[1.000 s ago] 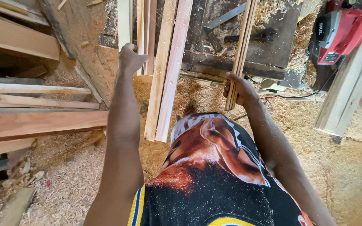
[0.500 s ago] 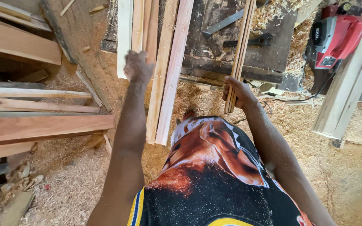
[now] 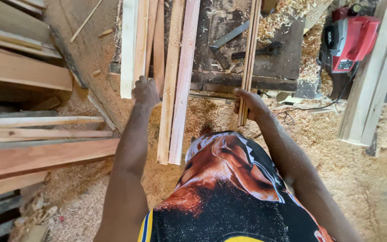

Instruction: The person assembles a small wooden frame by hand, picking up thin wooden slats and placing them between two longer side rails. The person uses a clamp to secure the frame while adding slats and adjusts the pieces to fit. The work takes place on a sawdust-covered floor in a woodworking shop.

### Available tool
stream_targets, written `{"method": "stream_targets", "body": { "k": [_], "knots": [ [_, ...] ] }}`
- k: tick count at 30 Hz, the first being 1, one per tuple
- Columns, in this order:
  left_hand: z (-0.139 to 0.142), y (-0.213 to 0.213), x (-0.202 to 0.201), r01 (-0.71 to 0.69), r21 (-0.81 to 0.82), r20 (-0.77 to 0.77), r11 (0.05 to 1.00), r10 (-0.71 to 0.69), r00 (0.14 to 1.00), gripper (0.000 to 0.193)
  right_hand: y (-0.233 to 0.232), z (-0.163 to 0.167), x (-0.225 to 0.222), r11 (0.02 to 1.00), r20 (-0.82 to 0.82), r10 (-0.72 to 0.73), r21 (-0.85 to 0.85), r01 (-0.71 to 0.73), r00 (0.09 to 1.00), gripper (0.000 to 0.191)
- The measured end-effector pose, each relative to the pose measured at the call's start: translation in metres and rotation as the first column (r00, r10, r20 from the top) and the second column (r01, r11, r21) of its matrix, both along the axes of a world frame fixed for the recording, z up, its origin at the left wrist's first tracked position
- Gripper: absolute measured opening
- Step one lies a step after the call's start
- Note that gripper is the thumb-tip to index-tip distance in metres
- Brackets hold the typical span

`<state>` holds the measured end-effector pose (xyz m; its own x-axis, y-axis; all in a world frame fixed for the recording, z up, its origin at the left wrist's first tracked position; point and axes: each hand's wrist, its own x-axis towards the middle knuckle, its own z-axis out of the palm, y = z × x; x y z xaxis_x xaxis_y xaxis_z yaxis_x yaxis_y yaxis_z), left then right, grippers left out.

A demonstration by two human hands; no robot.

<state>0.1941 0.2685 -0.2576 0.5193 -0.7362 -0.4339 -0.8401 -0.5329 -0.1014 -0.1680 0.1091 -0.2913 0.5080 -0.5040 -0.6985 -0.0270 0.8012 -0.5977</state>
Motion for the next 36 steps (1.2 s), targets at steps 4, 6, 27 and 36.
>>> {"method": "stream_targets", "body": {
  "k": [4,6,27,36],
  "knots": [
    [-0.012,0.021,0.002,0.126,-0.362,0.003,0.924,-0.134,0.991,0.075,0.003,0.001,-0.003,0.999,-0.019,0.042,-0.029,-0.043,0.999,0.025],
    [-0.016,0.032,0.004,-0.03,-0.47,-0.159,0.882,-0.051,0.986,0.064,0.004,0.002,-0.004,0.999,-0.023,0.038,-0.023,-0.039,0.999,0.025],
    [0.017,-0.002,-0.053,-0.914,-0.282,-0.959,0.29,-0.058,0.278,0.024,0.002,0.003,-0.002,0.995,0.017,0.033,-0.095,-0.031,0.999,0.023],
    [-0.027,0.01,-0.183,-0.64,-0.494,-0.807,0.589,-0.037,0.589,0.06,0.004,0.018,-0.003,0.998,0.086,0.053,0.012,-0.054,0.995,0.034]
  ]
}}
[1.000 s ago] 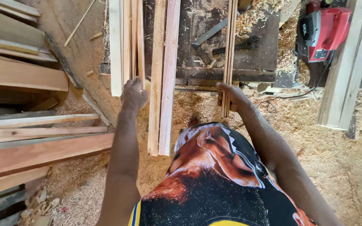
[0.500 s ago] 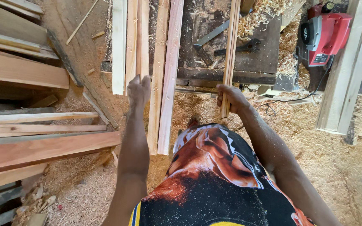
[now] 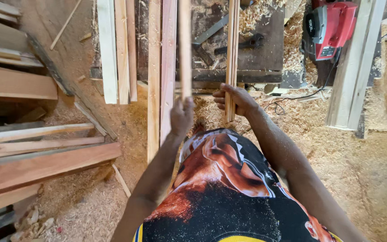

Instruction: The person assembles a small wooden frame by hand, picking up thin wooden slats and placing them between two longer side rails. The person uses a clamp to secure the frame while adding slats and adjusts the pieces to fit. The work takes place on a sawdust-covered floor in a woodworking shop.

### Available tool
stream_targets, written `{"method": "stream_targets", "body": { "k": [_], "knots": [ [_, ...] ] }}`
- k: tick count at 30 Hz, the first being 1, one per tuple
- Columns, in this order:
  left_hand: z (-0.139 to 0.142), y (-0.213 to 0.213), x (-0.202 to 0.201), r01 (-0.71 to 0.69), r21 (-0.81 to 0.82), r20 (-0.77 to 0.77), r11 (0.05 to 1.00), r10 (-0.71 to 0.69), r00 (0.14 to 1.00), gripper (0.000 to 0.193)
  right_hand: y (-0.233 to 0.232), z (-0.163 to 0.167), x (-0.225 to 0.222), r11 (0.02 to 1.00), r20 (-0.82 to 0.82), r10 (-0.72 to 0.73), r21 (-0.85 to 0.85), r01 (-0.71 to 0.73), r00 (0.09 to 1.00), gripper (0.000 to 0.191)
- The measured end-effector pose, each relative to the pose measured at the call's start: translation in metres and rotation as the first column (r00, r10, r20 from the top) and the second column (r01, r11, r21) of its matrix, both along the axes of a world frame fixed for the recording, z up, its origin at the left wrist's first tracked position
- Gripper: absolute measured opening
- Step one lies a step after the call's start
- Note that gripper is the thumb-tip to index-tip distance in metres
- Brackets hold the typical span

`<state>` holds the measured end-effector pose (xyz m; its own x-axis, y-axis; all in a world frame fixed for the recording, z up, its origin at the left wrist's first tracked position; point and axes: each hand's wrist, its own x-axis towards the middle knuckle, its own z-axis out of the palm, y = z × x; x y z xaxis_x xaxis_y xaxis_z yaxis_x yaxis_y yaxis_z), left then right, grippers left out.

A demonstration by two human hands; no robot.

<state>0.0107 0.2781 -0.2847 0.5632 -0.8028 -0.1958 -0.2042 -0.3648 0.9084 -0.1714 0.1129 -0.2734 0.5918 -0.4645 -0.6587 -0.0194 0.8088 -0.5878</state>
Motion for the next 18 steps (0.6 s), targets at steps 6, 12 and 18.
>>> {"method": "stream_targets", "body": {
  "k": [6,12,18],
  "knots": [
    [-0.023,0.002,-0.055,0.378,-0.32,0.053,0.869,-0.382,0.923,0.053,0.003,-0.008,0.014,0.998,0.027,0.03,-0.05,-0.029,0.999,0.062],
    [-0.009,-0.01,-0.031,0.512,0.129,-0.225,0.849,-0.477,0.849,0.058,0.004,-0.005,0.019,0.997,-0.038,0.022,-0.067,-0.025,0.999,0.065],
    [0.022,-0.01,-0.021,0.47,-0.121,-0.511,0.874,-0.461,0.726,0.055,0.002,-0.001,0.017,1.0,0.117,0.02,0.008,-0.021,0.993,0.068]
  ]
}}
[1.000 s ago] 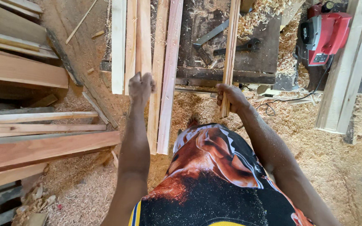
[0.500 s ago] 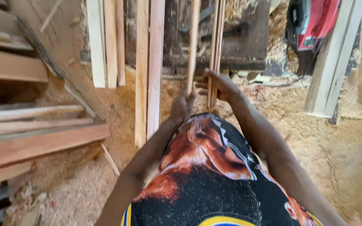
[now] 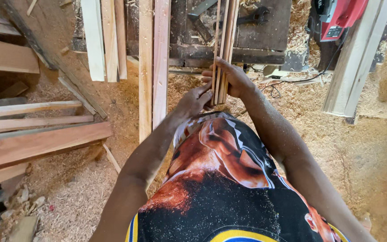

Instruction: The person assembles a small wooden frame by hand, picking up thin wooden slats and placing them between two longer side rails. The person uses a clamp to secure the frame while adding slats and adjusts the pieces to fit. The work takes place on a sawdust-covered floor in a woodworking shop.

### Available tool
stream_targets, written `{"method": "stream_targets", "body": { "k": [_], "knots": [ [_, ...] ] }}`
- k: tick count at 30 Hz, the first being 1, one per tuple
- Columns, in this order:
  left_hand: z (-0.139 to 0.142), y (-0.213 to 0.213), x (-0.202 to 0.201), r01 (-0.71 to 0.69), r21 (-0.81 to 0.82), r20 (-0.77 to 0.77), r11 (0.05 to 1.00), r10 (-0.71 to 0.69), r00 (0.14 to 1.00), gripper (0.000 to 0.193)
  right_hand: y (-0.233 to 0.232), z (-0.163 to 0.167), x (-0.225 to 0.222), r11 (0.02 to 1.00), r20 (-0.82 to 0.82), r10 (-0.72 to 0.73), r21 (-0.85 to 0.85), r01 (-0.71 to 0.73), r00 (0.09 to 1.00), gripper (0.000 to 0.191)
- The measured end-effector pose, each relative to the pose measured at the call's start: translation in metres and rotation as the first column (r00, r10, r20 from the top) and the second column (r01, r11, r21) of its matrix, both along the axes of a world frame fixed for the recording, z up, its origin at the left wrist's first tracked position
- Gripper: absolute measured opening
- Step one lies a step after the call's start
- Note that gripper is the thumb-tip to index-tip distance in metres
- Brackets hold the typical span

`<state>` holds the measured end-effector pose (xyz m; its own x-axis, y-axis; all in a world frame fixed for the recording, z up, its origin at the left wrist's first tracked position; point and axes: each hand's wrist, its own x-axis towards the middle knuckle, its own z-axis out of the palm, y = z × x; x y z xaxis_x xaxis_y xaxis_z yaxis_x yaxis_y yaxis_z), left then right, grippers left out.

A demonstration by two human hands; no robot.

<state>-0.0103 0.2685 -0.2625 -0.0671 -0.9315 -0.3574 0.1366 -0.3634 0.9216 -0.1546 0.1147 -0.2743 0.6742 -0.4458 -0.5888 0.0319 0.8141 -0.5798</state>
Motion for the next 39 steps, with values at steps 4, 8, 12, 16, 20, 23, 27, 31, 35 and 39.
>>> {"method": "stream_targets", "body": {
  "k": [4,8,12,16,20,23,27,31,35,39],
  "knots": [
    [0.016,0.001,-0.003,0.006,0.04,0.127,0.999,-0.011,0.992,0.062,0.001,-0.001,-0.004,1.0,0.024,-0.024,0.008,0.024,0.999,0.069],
    [0.02,-0.004,-0.006,0.031,0.062,0.208,0.998,-0.044,0.977,0.063,0.003,-0.003,0.0,0.999,-0.067,-0.032,-0.033,0.03,0.997,0.057],
    [0.009,-0.014,-0.009,0.041,-0.091,0.317,0.995,-0.01,0.949,0.067,-0.002,-0.008,0.005,0.986,-0.291,-0.082,-0.162,0.035,0.953,0.038],
    [-0.003,-0.022,0.014,0.148,-0.009,0.478,0.989,-0.126,0.869,0.052,-0.004,-0.014,-0.001,0.995,-0.192,-0.058,-0.095,0.04,0.98,0.027],
    [0.002,-0.013,0.096,-0.186,-0.505,0.62,0.843,0.504,0.601,0.021,-0.003,-0.017,-0.01,0.993,-0.215,-0.054,-0.11,0.031,0.975,0.019],
    [0.008,0.006,0.17,-0.603,0.002,0.866,0.797,0.301,0.4,0.04,-0.002,-0.018,-0.014,0.991,-0.252,-0.031,-0.134,-0.003,0.967,0.016],
    [0.0,0.023,0.207,-0.539,0.157,0.976,0.827,-0.048,0.211,0.068,-0.001,-0.02,-0.014,0.99,-0.252,-0.038,-0.139,0.003,0.967,0.017],
    [-0.015,0.024,0.202,-0.363,-0.141,0.982,0.921,0.082,-0.173,0.062,0.0,-0.019,-0.011,0.994,-0.233,-0.043,-0.105,0.019,0.972,0.018],
    [-0.019,0.029,0.2,-0.332,-0.21,0.978,0.919,0.201,-0.062,0.051,0.004,-0.014,-0.011,0.993,-0.216,-0.056,-0.116,0.032,0.975,0.017],
    [-0.012,0.028,0.202,-0.487,-0.155,0.969,0.859,0.228,0.094,0.055,0.006,-0.006,-0.01,0.991,-0.293,-0.045,-0.133,0.006,0.955,0.021]
  ]
}}
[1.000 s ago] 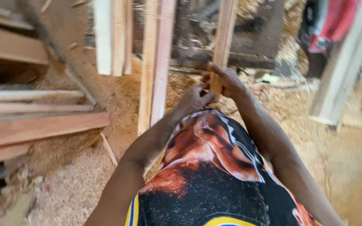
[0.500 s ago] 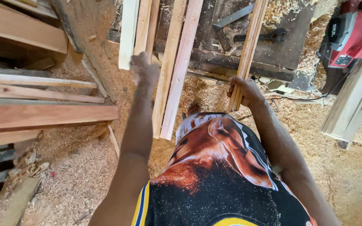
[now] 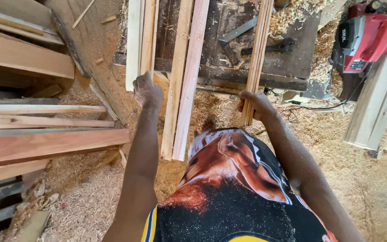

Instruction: The person assembles a small wooden frame by hand, picking up thin wooden slats and placing them between two longer side rails. The person uses a clamp to secure the frame while adding slats and adjusts the pieces to fit. The work takes place on a sawdust-covered floor in a woodworking shop.

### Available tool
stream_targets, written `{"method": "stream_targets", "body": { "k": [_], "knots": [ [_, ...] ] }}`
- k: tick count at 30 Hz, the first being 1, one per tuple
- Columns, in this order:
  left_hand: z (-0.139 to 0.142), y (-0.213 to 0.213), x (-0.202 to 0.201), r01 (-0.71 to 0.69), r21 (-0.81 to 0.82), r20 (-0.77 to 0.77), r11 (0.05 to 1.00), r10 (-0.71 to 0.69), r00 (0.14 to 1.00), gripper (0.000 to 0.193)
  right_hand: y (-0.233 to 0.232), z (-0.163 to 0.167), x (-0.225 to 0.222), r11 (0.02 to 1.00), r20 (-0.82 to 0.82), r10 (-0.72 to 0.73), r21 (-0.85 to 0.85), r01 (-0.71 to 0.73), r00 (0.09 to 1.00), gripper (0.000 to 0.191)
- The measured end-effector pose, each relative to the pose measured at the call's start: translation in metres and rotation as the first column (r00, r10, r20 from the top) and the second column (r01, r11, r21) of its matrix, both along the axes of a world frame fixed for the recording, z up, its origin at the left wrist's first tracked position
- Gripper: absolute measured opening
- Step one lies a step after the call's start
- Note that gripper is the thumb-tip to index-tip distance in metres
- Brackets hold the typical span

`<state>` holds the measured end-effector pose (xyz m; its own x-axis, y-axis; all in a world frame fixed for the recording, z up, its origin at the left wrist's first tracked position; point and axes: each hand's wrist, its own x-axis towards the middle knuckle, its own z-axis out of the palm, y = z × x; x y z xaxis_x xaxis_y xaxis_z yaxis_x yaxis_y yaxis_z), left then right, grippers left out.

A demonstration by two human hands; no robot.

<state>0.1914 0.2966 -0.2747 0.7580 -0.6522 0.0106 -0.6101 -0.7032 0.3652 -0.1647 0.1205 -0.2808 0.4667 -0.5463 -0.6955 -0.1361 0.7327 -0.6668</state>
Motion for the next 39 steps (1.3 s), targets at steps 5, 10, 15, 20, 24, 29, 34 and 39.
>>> {"method": "stream_targets", "body": {
  "k": [5,10,15,20,24,29,34,39],
  "knots": [
    [0.014,-0.018,0.001,-0.075,0.145,0.039,0.987,0.07,0.997,0.054,-0.001,0.001,0.002,1.0,0.043,-0.008,0.015,0.007,0.999,0.019],
    [0.025,-0.031,0.0,-0.112,0.306,0.085,0.945,0.089,0.992,0.06,-0.002,-0.001,0.002,1.0,0.006,-0.001,0.008,0.001,1.0,0.018],
    [0.023,-0.035,-0.001,-0.077,0.261,0.009,0.962,0.077,0.997,0.042,-0.002,0.0,0.003,1.0,-0.002,0.015,0.001,-0.015,1.0,0.02],
    [0.02,-0.03,-0.001,-0.07,0.068,-0.026,0.995,0.072,0.997,0.03,-0.002,-0.001,0.003,1.0,-0.002,0.008,0.004,-0.008,1.0,0.018],
    [0.021,-0.025,0.0,-0.114,-0.119,-0.381,0.986,0.061,0.923,0.028,-0.003,-0.005,0.001,1.0,0.019,0.013,-0.001,-0.013,1.0,0.019],
    [0.052,-0.022,-0.01,-0.237,-0.247,-0.608,0.94,0.04,0.793,0.039,-0.004,-0.009,-0.002,1.0,-0.013,0.007,0.021,-0.006,1.0,0.021],
    [0.09,-0.014,-0.026,-0.205,-0.409,-0.626,0.889,-0.11,0.772,0.054,-0.006,-0.01,-0.001,1.0,-0.042,-0.004,0.019,0.005,0.999,0.022],
    [0.083,-0.015,-0.042,-0.184,-0.512,-0.65,0.839,-0.238,0.722,0.043,-0.008,-0.013,-0.002,0.999,-0.01,-0.015,0.03,0.015,1.0,0.022]
  ]
}}
